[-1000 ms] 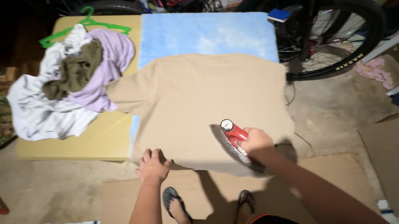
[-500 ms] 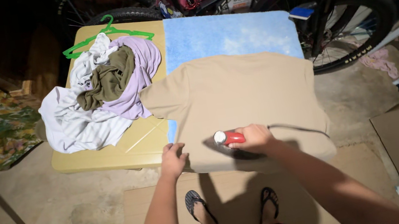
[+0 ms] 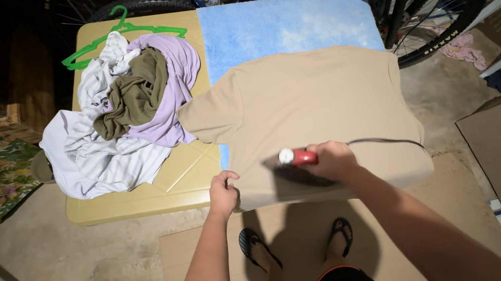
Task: The person irons a beige t-shirt on a makeshift ironing board using a red electric iron. They smooth the fabric, flip the shirt, and iron both sides before placing it on a green hanger.
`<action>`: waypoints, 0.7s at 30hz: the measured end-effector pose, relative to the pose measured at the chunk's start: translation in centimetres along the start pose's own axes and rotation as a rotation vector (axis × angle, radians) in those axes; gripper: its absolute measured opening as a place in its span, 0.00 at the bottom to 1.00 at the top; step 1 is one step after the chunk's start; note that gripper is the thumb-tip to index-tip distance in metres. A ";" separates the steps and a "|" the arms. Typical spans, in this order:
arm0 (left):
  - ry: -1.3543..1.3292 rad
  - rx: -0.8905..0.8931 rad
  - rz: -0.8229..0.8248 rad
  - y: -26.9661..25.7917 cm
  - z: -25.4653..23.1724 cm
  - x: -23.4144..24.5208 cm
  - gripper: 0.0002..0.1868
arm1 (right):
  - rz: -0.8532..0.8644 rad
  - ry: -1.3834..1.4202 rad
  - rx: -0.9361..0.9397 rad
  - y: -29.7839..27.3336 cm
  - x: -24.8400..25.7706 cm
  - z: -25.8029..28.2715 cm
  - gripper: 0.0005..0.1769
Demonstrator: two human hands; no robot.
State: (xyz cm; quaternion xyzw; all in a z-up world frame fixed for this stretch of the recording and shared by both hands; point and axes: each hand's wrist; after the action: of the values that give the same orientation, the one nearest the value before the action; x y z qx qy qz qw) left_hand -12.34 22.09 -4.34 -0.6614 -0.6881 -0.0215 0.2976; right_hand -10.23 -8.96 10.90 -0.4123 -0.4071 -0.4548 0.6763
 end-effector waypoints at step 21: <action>0.117 -0.218 0.002 -2.1 -3.7 1.9 0.37 | 0.074 -0.142 0.244 1.5 -0.7 -1.8 0.18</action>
State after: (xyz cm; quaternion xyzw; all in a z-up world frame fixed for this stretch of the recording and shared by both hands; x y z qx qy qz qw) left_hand -12.75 21.95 0.25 -0.6881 -0.6625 -0.1344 0.2639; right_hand -8.65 -10.07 9.38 -0.3731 -0.4908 -0.3464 0.7070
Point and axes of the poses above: each hand's wrist, its own y-axis towards the middle knuckle, its own x-axis out of the back of the hand, z = x × y, and after that the axes turned 4 degrees about x, right-handed
